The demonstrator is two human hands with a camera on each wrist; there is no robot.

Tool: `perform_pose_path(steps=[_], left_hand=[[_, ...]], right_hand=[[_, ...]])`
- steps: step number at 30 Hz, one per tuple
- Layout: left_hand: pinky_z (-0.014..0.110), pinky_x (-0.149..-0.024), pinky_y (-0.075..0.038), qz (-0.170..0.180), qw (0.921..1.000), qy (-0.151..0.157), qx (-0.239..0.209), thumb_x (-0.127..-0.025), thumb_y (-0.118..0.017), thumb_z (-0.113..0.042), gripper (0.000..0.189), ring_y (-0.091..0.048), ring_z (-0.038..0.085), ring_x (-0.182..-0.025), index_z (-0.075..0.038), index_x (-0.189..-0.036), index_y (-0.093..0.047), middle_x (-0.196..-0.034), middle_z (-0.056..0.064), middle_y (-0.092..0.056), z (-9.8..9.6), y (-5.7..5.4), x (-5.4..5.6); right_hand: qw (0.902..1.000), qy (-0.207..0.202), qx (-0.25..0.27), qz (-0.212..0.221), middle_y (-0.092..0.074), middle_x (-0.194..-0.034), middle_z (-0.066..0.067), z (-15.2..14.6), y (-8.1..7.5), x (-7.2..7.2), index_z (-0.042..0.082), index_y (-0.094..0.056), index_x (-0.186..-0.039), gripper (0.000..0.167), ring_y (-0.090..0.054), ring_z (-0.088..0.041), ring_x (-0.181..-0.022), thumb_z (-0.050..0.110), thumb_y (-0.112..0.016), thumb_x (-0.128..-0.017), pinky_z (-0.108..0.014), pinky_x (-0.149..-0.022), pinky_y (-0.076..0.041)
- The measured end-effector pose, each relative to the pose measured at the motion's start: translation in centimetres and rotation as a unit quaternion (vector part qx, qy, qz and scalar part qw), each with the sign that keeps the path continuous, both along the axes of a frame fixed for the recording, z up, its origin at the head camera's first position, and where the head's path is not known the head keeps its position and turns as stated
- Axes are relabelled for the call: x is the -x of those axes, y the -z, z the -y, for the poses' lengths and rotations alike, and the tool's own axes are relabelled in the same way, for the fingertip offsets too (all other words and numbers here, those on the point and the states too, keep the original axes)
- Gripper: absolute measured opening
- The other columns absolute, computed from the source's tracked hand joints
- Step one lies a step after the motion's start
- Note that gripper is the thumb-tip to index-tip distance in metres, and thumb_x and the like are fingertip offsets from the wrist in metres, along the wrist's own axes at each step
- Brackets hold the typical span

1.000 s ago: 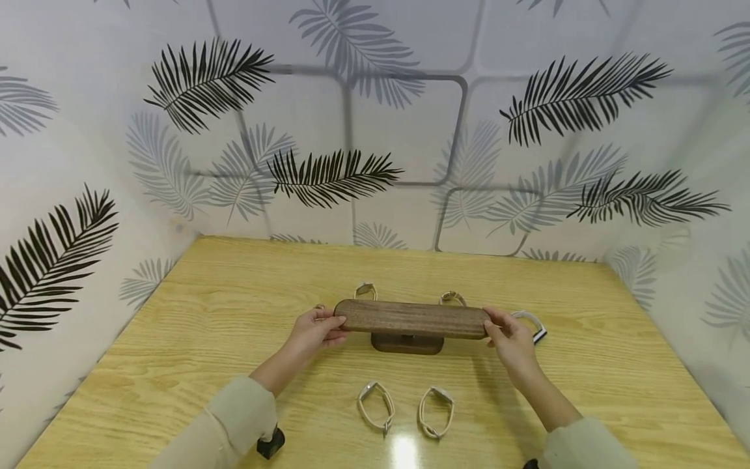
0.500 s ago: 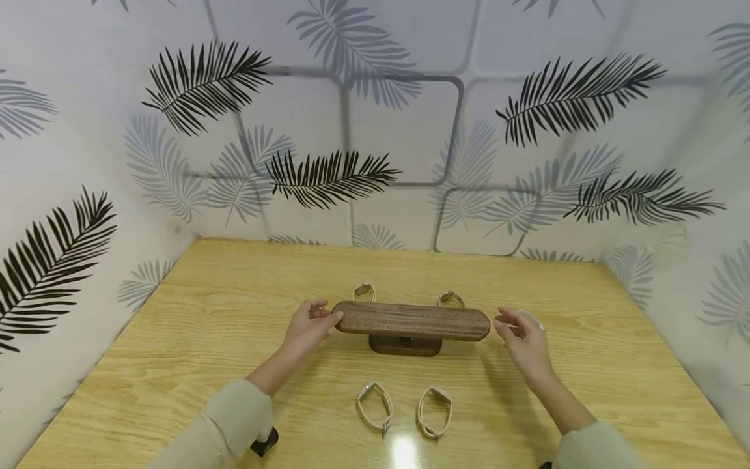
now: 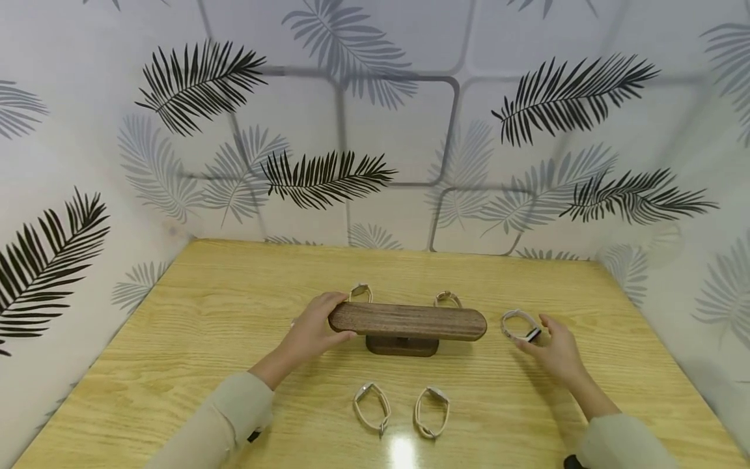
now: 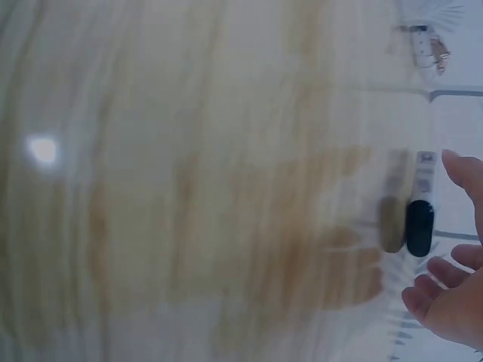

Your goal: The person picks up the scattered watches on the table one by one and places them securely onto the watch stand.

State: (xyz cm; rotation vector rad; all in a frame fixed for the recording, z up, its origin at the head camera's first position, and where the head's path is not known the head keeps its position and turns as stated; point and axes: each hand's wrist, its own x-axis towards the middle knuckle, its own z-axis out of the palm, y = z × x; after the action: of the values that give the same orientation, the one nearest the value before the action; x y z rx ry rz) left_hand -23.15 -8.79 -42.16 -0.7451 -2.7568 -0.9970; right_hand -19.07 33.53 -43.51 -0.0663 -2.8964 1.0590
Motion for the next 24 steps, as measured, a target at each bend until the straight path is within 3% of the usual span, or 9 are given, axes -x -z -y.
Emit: perform_pose_path(steps=[3, 5, 8, 11, 14, 19, 24], left_hand=[[0.047, -0.098, -0.044, -0.006, 0.9997, -0.001, 0.022, -0.078, -0.074, -0.031, 0.069, -0.046, 0.033, -0.124, -0.003, -0.135, -0.046, -0.135, 0.015, -0.048, -0.2, 0.0, 0.2], [0.048, -0.097, -0.045, -0.005, 0.9997, 0.003, 0.026, -0.078, -0.075, -0.031, 0.069, -0.045, 0.034, -0.124, -0.003, -0.134, -0.046, -0.134, 0.015, -0.049, -0.3, -0.1, 0.3], [0.048, -0.096, -0.045, -0.012, 0.9989, 0.014, 0.044, -0.078, -0.074, -0.032, 0.069, -0.046, 0.034, -0.123, -0.002, -0.134, -0.046, -0.133, 0.014, -0.05, -0.4, -0.3, 0.4], [0.047, -0.096, -0.045, -0.033, 0.997, 0.024, 0.065, -0.078, -0.074, -0.032, 0.067, -0.048, 0.032, -0.12, -0.003, -0.132, -0.048, -0.129, 0.013, -0.051, -0.5, -0.4, 0.4], [0.046, -0.096, -0.045, -0.063, 0.994, 0.033, 0.083, -0.078, -0.075, -0.031, 0.064, -0.05, 0.03, -0.117, -0.003, -0.13, -0.051, -0.126, 0.012, -0.053, -0.6, -0.7, 0.4], [0.045, -0.096, -0.044, -0.102, 0.9866, 0.047, 0.119, -0.079, -0.074, -0.031, 0.061, -0.051, 0.03, -0.115, -0.003, -0.129, -0.052, -0.124, 0.013, -0.054, -0.7, -1.1, 0.3], [0.044, -0.096, -0.044, -0.111, 0.9838, 0.047, 0.133, -0.079, -0.073, -0.031, 0.06, -0.052, 0.029, -0.114, -0.004, -0.129, -0.052, -0.124, 0.013, -0.054, -0.6, -1.2, 0.2]], right_hand=[[0.9998, -0.006, -0.018, -0.01, -0.032, -0.132, -0.044, -0.4, 0.9, 0.5, -0.023, -0.026, -0.133, 0.081, -0.028, -0.059, -0.123, 0.02, -0.071, -0.082, -0.066, -0.101, -0.028], [0.9989, -0.008, -0.037, -0.028, -0.041, -0.126, -0.043, -0.5, 1.5, 0.8, -0.022, -0.035, -0.129, 0.074, -0.037, -0.057, -0.118, 0.019, -0.073, -0.08, -0.064, -0.097, -0.034], [0.9958, -0.009, -0.073, -0.054, -0.058, -0.103, -0.033, -0.6, 1.9, 1.0, -0.017, -0.051, -0.112, 0.056, -0.055, -0.047, -0.096, 0.019, -0.075, -0.077, -0.055, -0.08, -0.047], [0.9928, -0.008, -0.098, -0.068, -0.06, -0.08, -0.018, -0.5, 1.9, 1.2, -0.009, -0.057, -0.093, 0.039, -0.057, -0.03, -0.073, 0.02, -0.077, -0.075, -0.042, -0.06, -0.047], [0.9918, -0.007, -0.113, -0.059, -0.061, -0.083, -0.022, -0.4, 1.7, 1.3, -0.012, -0.057, -0.097, 0.044, -0.059, -0.035, -0.074, 0.023, -0.076, -0.077, -0.045, -0.06, -0.049], [0.9904, 0.01, -0.135, -0.028, -0.056, -0.107, -0.037, -0.3, 1.5, 1.6, -0.018, -0.05, -0.114, 0.065, -0.049, -0.057, -0.099, 0.033, -0.071, -0.08, -0.064, -0.073, -0.045], [0.9903, 0.021, -0.137, -0.014, -0.058, -0.101, -0.032, -0.2, 1.5, 1.7, -0.012, -0.055, -0.107, 0.061, -0.049, -0.056, -0.096, 0.04, -0.071, -0.08, -0.059, -0.065, -0.045]])
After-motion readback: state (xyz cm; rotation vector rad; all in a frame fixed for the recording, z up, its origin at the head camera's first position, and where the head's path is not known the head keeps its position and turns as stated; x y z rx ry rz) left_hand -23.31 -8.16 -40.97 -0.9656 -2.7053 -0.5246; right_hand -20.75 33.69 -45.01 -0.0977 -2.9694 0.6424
